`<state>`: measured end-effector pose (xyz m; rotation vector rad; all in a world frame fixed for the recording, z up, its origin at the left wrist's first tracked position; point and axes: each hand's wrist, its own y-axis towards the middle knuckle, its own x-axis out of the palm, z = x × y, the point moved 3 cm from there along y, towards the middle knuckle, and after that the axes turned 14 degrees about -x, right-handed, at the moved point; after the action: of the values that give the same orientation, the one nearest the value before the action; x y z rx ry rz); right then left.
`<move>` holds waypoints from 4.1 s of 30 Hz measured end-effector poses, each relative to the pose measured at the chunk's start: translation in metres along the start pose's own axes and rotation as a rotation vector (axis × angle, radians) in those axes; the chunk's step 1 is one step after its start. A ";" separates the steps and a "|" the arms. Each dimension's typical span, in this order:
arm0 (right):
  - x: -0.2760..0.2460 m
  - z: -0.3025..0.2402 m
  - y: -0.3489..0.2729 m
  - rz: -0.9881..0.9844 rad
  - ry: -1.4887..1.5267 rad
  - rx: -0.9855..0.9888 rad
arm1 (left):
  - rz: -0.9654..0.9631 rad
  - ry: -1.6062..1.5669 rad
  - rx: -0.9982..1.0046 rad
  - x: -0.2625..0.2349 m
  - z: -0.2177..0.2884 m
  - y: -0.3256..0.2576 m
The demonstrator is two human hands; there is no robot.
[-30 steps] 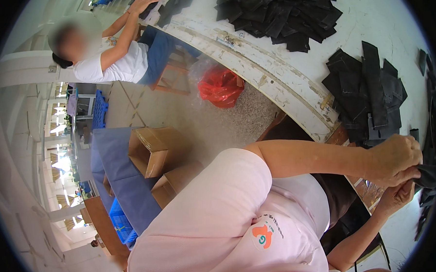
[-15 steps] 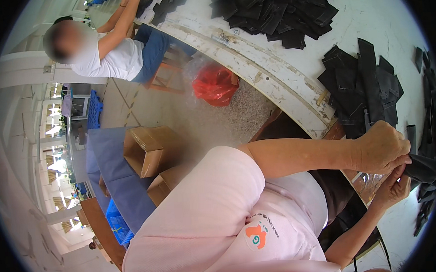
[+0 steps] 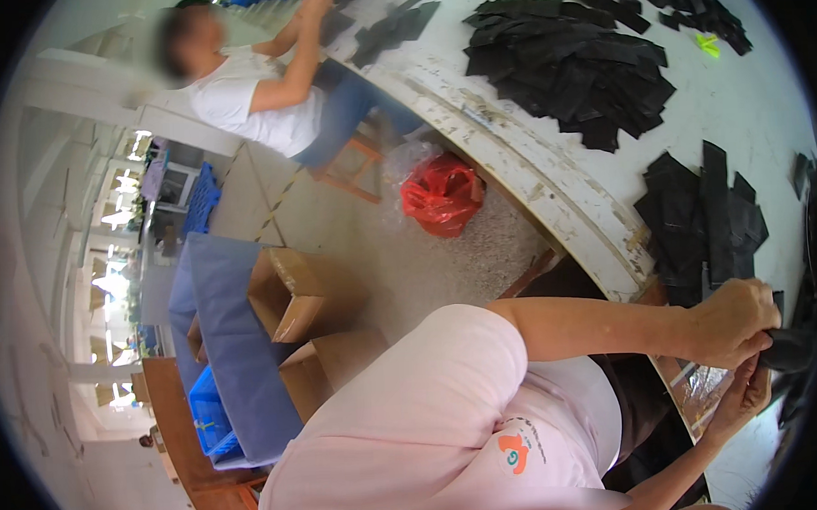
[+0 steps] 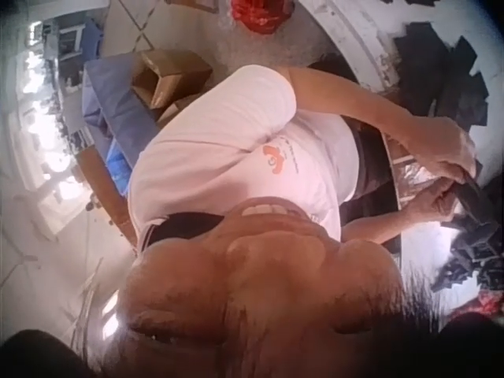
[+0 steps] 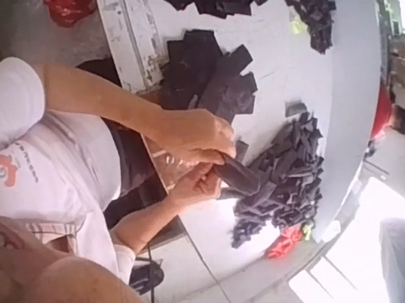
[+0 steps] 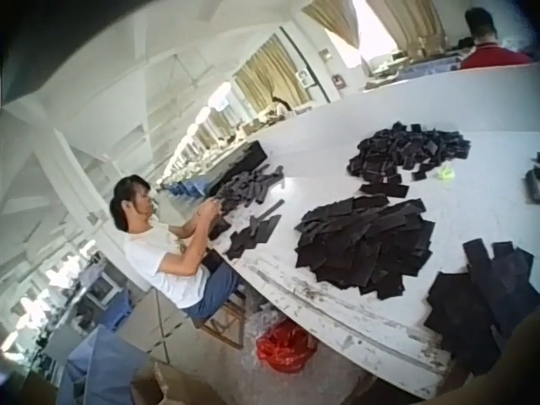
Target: Folding and stacking small pieces of black fabric.
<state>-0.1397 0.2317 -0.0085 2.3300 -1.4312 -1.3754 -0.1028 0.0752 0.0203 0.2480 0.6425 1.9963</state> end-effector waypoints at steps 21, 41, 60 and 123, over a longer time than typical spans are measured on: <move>0.012 -0.045 0.041 0.041 -0.166 -0.217 | -0.422 -0.274 -0.310 -0.013 0.008 0.026; 0.003 0.007 -0.009 0.208 0.103 0.006 | -0.230 -0.423 -0.280 0.000 0.033 0.036; -0.002 0.022 -0.009 0.094 0.007 -0.185 | -0.183 -0.163 -0.023 -0.006 0.038 0.037; 0.088 -0.076 0.011 0.444 1.129 0.496 | 0.105 -1.099 -1.246 -0.074 -0.024 -0.063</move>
<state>-0.0780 0.1325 -0.0149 2.1075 -1.7093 0.4475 -0.0288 0.0266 -0.0265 0.5135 -1.2745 1.6435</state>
